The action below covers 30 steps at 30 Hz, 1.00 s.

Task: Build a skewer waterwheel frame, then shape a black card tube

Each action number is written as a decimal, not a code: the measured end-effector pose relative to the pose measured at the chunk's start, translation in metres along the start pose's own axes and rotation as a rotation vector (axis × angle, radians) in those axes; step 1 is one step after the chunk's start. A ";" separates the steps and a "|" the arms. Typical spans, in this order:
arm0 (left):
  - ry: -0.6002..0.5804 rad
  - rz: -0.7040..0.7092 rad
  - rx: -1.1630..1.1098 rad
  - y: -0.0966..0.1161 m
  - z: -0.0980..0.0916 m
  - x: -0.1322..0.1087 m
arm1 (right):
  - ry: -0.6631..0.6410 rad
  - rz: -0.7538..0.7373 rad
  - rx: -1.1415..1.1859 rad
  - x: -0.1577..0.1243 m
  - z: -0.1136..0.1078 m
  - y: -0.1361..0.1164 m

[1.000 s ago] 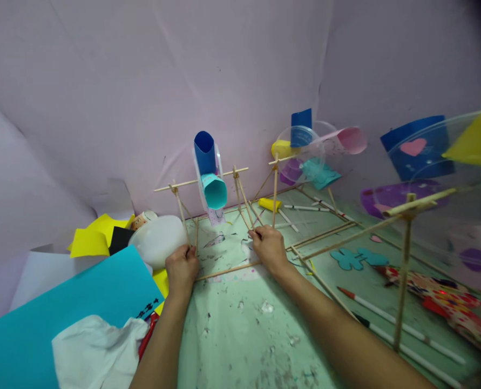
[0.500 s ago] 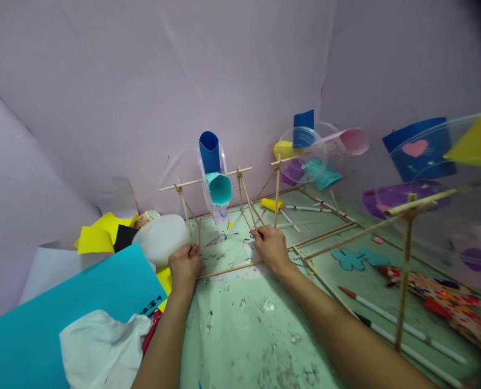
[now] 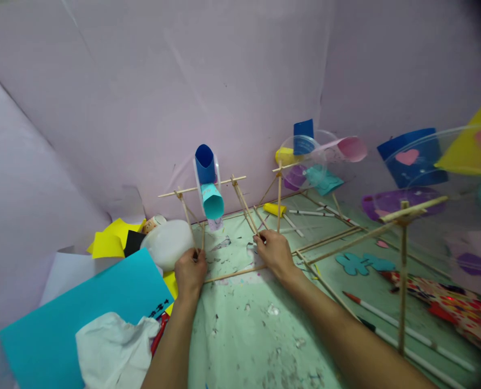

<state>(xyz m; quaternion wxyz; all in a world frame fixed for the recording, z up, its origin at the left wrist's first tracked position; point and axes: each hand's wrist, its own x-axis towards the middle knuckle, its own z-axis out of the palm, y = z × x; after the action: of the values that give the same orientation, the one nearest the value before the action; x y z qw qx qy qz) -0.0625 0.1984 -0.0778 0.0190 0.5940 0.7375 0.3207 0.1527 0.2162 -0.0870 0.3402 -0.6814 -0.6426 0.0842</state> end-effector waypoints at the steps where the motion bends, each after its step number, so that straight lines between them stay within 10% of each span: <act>1: -0.001 -0.001 -0.006 -0.001 0.000 0.000 | -0.001 0.001 0.001 0.000 0.000 0.000; 30: -0.019 -0.010 0.094 0.003 0.000 -0.001 | -0.005 0.032 -0.001 0.000 0.000 -0.001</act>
<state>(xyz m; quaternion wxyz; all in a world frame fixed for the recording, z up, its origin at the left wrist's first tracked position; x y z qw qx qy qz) -0.0595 0.1978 -0.0768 -0.0001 0.5938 0.7544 0.2800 0.1520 0.2167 -0.0868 0.3367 -0.6917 -0.6324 0.0910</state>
